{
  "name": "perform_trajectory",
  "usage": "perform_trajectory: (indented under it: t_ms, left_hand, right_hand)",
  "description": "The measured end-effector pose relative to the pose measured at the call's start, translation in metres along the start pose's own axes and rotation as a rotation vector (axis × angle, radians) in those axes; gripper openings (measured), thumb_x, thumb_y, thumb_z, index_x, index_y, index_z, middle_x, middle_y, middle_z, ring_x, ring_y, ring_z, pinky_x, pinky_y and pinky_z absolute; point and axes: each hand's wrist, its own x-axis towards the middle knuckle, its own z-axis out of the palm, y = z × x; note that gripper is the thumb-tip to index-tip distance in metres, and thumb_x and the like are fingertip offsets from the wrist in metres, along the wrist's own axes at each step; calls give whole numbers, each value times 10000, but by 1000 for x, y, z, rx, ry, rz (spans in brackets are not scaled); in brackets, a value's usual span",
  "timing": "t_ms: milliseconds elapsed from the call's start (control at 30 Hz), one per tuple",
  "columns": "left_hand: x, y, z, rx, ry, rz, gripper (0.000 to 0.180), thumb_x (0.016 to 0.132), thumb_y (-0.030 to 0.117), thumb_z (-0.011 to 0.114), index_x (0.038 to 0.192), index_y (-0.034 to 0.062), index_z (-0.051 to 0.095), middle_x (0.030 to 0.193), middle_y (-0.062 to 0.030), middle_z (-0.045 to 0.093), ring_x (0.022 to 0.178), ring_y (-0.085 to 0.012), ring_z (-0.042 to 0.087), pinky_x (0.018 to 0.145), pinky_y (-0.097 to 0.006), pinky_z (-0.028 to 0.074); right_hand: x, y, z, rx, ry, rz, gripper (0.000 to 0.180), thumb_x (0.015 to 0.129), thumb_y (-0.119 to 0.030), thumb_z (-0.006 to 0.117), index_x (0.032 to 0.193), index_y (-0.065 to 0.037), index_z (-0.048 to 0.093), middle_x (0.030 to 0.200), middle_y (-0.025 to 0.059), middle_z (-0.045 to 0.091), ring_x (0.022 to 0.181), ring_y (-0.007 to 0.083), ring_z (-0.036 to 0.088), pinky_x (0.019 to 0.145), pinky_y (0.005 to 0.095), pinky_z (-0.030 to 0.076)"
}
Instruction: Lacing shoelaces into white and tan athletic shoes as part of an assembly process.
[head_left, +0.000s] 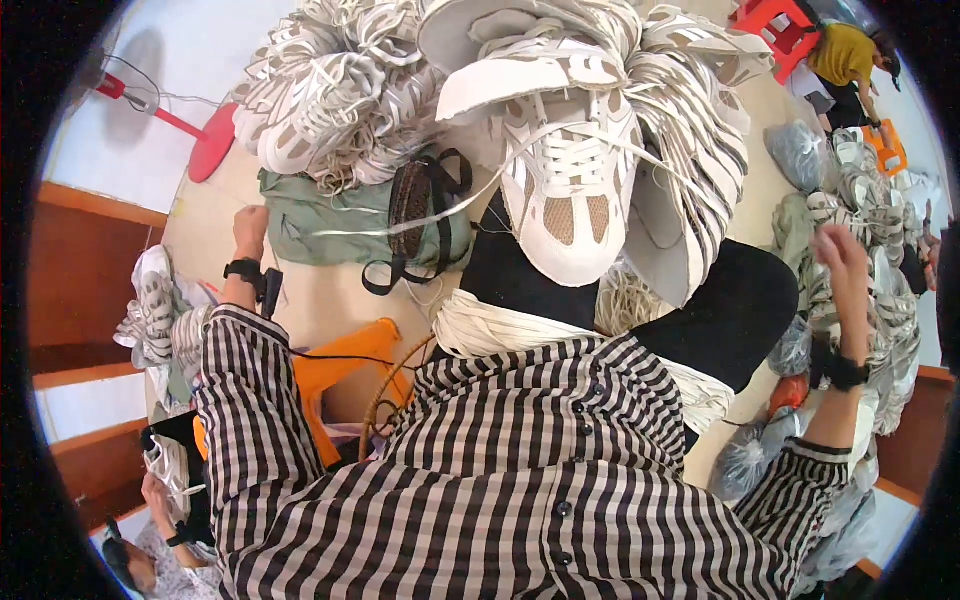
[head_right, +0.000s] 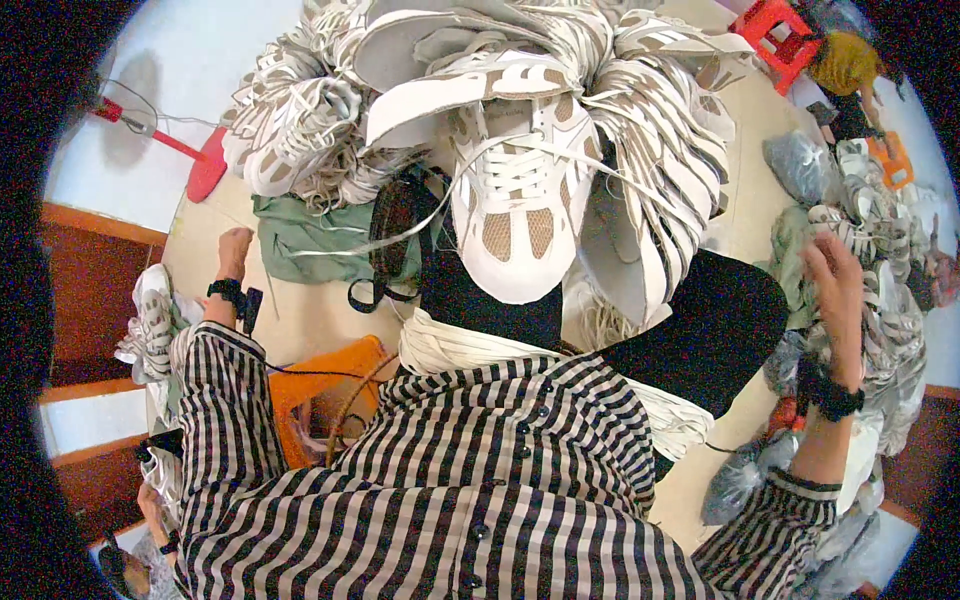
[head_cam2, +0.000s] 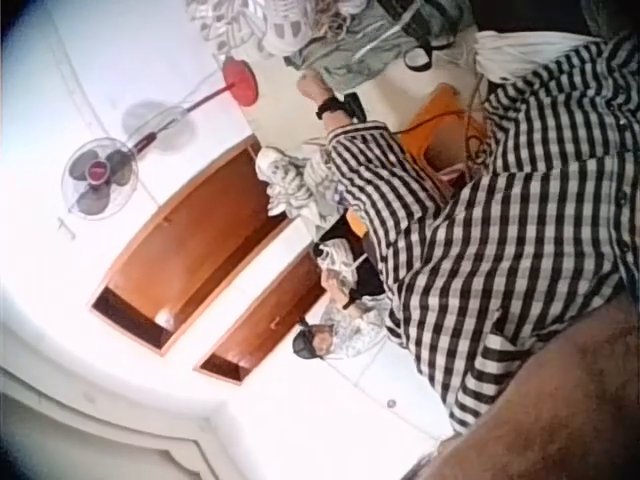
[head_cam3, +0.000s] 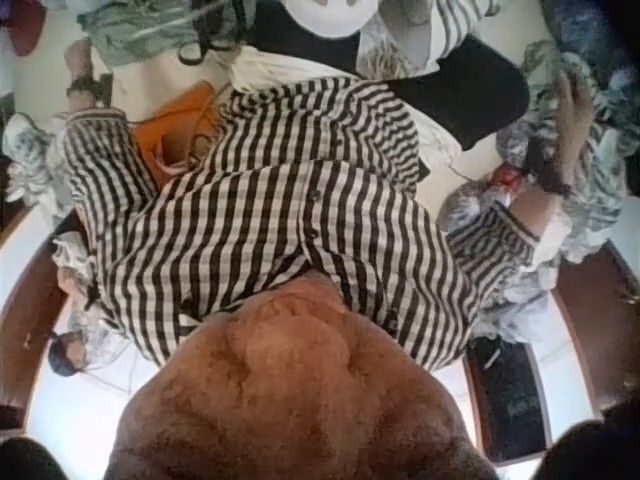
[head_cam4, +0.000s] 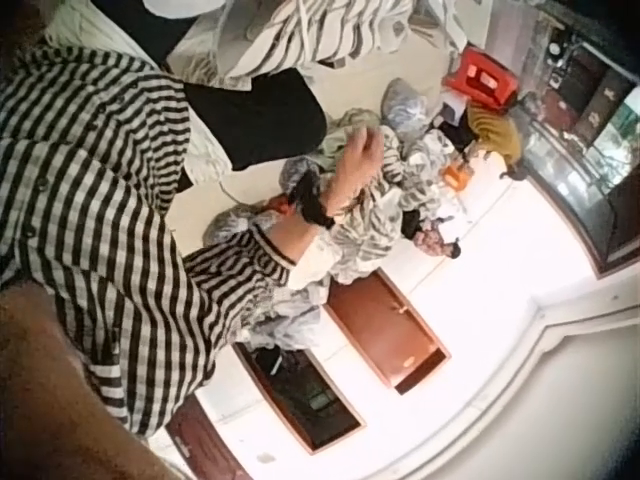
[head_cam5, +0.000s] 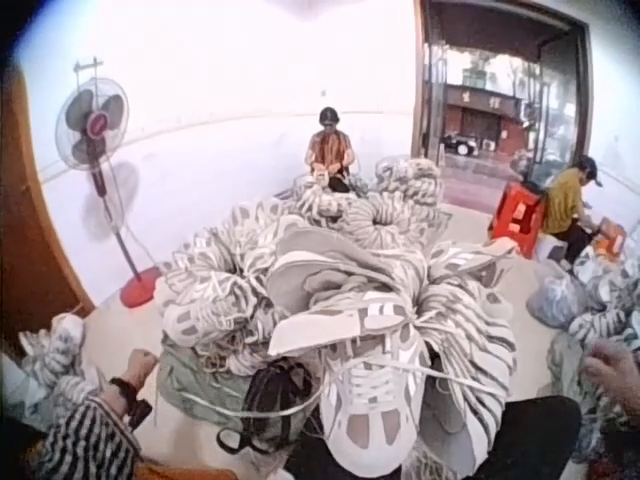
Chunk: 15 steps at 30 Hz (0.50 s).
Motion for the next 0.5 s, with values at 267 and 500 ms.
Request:
perform_trajectory:
  t_ms: [267, 500]
  left_hand:
    - [-163, 140, 108, -42, -273, 983, 220, 780, 97, 630, 989, 32, 609, 849, -104, 625, 729, -173, 603, 652, -282, 482]
    - [-216, 246, 168, -35, -45, 1251, 248, 758, 138, 593, 990, 50, 586, 880, -153, 608, 855, -342, 579, 761, -421, 460]
  right_hand:
    - [19, -187, 145, -150, -133, -598, 224, 809, -100, 588, 1016, -18, 559, 929, 174, 614, 822, 333, 603, 722, 377, 484]
    - [42, -185, 179, -272, -152, -517, 236, 779, -63, 561, 1012, -35, 542, 950, 171, 615, 839, 359, 600, 700, 412, 471]
